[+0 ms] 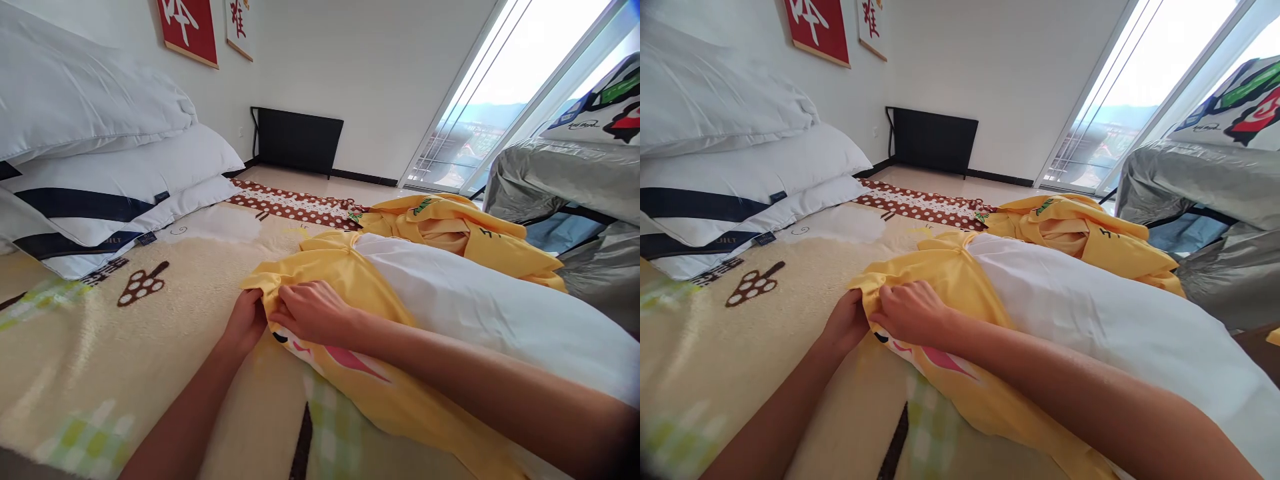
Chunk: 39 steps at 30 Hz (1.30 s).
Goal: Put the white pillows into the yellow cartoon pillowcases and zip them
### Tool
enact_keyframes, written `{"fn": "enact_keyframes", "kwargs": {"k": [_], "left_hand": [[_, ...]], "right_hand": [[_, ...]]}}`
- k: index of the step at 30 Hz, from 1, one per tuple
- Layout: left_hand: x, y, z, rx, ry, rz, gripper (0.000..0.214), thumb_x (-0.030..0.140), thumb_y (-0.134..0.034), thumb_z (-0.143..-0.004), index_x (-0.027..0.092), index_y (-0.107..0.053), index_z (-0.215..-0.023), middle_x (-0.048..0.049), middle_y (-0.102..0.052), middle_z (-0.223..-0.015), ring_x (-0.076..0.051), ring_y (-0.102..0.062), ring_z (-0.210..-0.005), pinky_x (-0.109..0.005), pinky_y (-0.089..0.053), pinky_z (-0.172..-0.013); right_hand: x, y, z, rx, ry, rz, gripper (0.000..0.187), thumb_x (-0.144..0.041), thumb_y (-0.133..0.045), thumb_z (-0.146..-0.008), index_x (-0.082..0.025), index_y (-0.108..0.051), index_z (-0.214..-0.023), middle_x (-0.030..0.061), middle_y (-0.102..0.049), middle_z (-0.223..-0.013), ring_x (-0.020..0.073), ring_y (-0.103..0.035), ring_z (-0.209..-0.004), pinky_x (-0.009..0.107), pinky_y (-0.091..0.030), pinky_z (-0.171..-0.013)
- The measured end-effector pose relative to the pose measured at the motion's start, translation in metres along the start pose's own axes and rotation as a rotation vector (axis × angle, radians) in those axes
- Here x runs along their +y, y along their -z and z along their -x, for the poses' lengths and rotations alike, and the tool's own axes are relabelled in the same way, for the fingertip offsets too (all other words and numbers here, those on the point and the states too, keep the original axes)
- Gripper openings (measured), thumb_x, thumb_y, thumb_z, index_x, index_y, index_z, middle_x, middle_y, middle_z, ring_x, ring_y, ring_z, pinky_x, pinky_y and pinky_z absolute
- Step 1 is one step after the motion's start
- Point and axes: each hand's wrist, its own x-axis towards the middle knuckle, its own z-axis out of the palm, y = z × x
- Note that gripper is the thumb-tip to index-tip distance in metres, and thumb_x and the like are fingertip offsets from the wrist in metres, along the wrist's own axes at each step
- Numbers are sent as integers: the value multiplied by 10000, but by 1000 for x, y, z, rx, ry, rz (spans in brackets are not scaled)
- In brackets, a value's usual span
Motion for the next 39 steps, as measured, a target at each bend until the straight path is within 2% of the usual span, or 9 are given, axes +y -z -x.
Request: {"fn": "enact_keyframes", "kwargs": {"k": [4, 10, 16, 22, 28, 30, 34, 36, 39], "left_hand": [[1, -1, -1, 24, 36, 45, 247, 130, -543, -683, 110, -658, -900, -70, -696, -852, -217, -655, -841, -301, -536, -747], [5, -6, 4, 15, 68, 50, 183, 136, -523, -720, 107, -664, -832, -76, -690, -794, -227, -661, -810, -310, -545, -723], [9, -10, 8, 67, 141, 60, 219, 123, -477, -771, 105, -664, -884, -78, -690, -807, -209, -660, -776, -300, -545, -708], [7, -8, 7, 52, 113, 55, 183, 128, -504, -747, 121, -661, -842, -61, -680, -776, -198, -655, -755, -294, -540, -700], [-5, -5, 3, -22, 14, 86, 170, 153, -600, -671, 130, -652, -831, -41, -677, -769, -194, -649, -759, -283, -522, -707], [-7, -3, 1, -48, -34, 76, 192, 158, -627, -644, 135, -650, -833, -31, -676, -769, -188, -644, -756, -276, -517, -705], [-6, -1, 0, -21, -50, 62, 122, 180, -617, -652, 140, -625, -768, -25, -659, -729, -183, -633, -732, -267, -506, -661], [-4, -1, 1, 10, -45, 51, 117, 189, -594, -667, 141, -621, -770, -31, -652, -711, -190, -630, -723, -269, -498, -632], [-4, -1, 2, 34, -63, 39, 223, 184, -580, -674, 146, -639, -886, -34, -659, -746, -189, -625, -719, -265, -480, -603]], "right_hand": [[-5, -10, 2, -43, 60, 25, 121, -227, -421, -910, -154, -517, -899, 47, -665, -791, 174, -620, -679, 289, -218, -521], [-13, 1, 8, -89, -29, -64, 174, -267, -383, -928, -164, -507, -864, 44, -648, -722, 166, -596, -604, 280, -183, -492], [-18, 7, 19, -104, -73, -90, 204, -290, -375, -943, -161, -499, -845, 52, -659, -730, 163, -605, -623, 278, -166, -509], [-17, 14, 28, -131, -59, -76, 206, -286, -374, -936, -161, -509, -843, 56, -650, -723, 163, -598, -625, 278, -176, -507], [-10, 4, 29, -263, 31, -61, 163, -275, -458, -883, -145, -556, -885, 63, -659, -760, 163, -588, -612, 271, -189, -504], [-3, 3, 23, -276, 26, -121, 177, -275, -460, -882, -145, -579, -861, 49, -648, -747, 149, -565, -614, 259, -213, -515], [18, 16, 3, -339, 58, -484, 252, -291, -457, -887, -139, -605, -751, -12, -580, -667, 88, -474, -598, 216, -283, -546], [29, 25, -9, -237, -36, -584, 234, -259, -463, -879, -127, -621, -769, -23, -558, -656, 71, -442, -587, 201, -303, -559], [39, 32, -25, 30, -159, -511, 199, -196, -479, -865, -129, -656, -926, -17, -580, -693, 70, -446, -610, 199, -322, -610]]}}
